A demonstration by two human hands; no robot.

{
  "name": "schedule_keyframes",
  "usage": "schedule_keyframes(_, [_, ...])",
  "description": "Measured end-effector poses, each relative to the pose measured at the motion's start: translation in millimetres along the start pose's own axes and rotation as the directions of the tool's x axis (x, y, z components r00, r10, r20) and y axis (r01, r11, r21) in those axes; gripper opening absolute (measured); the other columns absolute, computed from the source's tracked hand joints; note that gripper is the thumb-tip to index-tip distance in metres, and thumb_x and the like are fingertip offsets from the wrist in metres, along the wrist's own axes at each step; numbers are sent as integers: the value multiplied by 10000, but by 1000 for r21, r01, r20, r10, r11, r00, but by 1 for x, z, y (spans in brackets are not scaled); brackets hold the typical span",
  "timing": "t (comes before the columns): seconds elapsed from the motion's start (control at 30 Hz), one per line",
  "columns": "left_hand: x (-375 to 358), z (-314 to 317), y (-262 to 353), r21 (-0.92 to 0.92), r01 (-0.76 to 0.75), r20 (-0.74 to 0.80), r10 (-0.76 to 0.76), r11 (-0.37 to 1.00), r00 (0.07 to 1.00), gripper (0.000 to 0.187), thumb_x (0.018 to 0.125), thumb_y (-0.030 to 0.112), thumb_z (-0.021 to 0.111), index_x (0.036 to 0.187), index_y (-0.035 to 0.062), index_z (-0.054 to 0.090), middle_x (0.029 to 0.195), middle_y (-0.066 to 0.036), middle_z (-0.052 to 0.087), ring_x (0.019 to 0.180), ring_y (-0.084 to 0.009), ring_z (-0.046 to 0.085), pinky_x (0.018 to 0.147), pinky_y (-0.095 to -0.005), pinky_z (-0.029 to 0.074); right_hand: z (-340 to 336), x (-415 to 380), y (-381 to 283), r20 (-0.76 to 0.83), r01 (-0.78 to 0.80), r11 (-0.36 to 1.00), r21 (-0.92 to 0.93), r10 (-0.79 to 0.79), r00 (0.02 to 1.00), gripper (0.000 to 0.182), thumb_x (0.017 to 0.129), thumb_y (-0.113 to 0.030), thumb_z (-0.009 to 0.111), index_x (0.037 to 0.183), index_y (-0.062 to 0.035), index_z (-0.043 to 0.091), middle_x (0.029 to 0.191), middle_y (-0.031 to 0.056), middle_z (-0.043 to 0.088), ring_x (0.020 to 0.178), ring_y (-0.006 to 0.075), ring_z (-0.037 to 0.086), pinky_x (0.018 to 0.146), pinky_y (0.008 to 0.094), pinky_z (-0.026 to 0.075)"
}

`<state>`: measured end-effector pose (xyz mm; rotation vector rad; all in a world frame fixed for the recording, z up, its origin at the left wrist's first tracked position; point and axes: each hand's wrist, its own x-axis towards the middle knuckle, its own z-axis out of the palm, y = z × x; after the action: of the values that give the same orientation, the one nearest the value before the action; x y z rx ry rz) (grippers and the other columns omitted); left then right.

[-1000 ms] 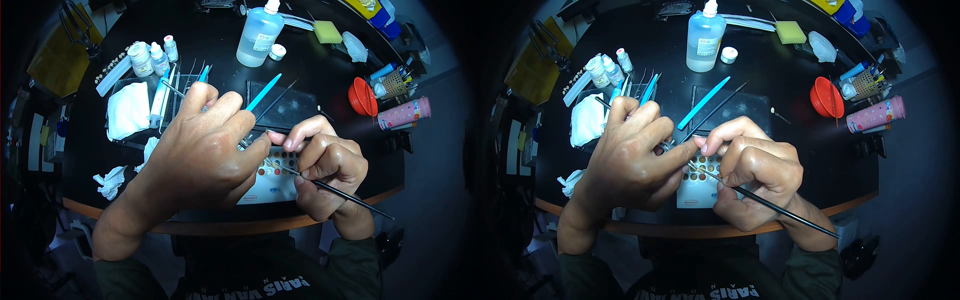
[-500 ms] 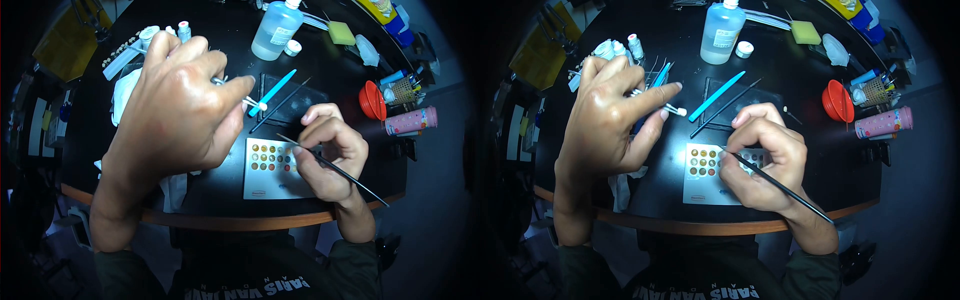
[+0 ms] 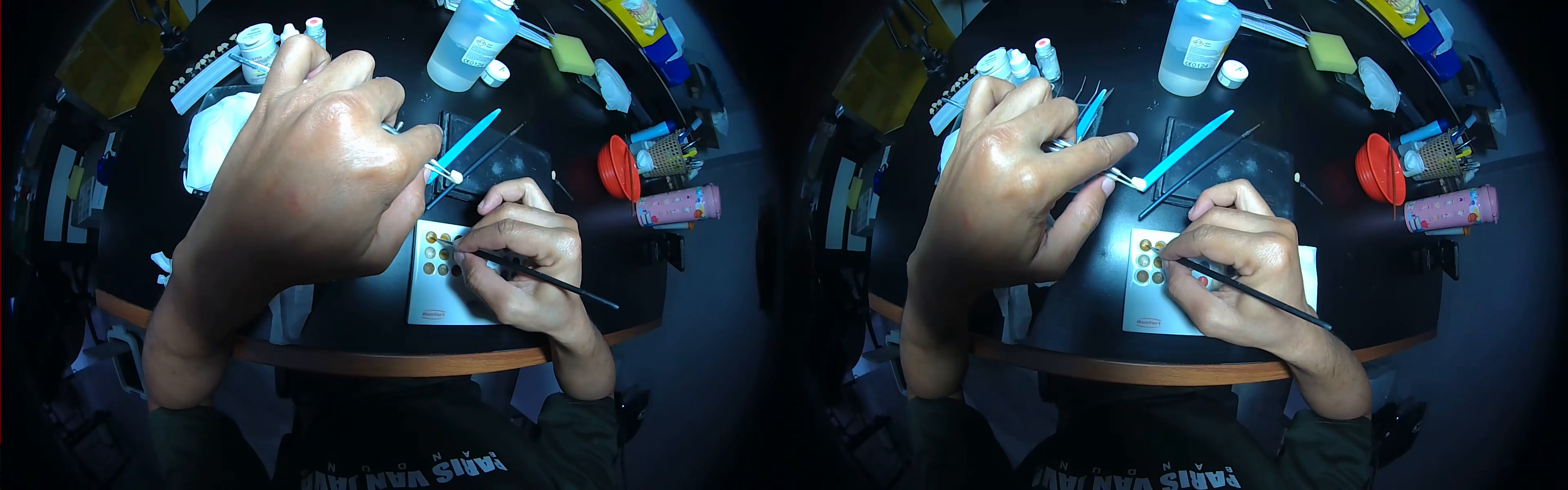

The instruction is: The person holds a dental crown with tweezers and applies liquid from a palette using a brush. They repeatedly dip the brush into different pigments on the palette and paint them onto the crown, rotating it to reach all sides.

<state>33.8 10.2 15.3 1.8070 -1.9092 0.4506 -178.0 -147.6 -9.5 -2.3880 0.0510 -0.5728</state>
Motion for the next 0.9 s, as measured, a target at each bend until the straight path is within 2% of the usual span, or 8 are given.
schedule_keyframes(0.9, [0, 3, 4, -11, -13, 22, 13, 1000, 1000, 308, 781, 132, 810, 1075, 50, 858, 823, -92, 623, 816, -246, 575, 830, -424, 404, 4, 0, -2, -21, 21, 1000, -22, -21, 1000, 133, 681, 28, 804, 804, -19, 789, 752, 62, 741, 835, 242, 658, 768, 355, 529])
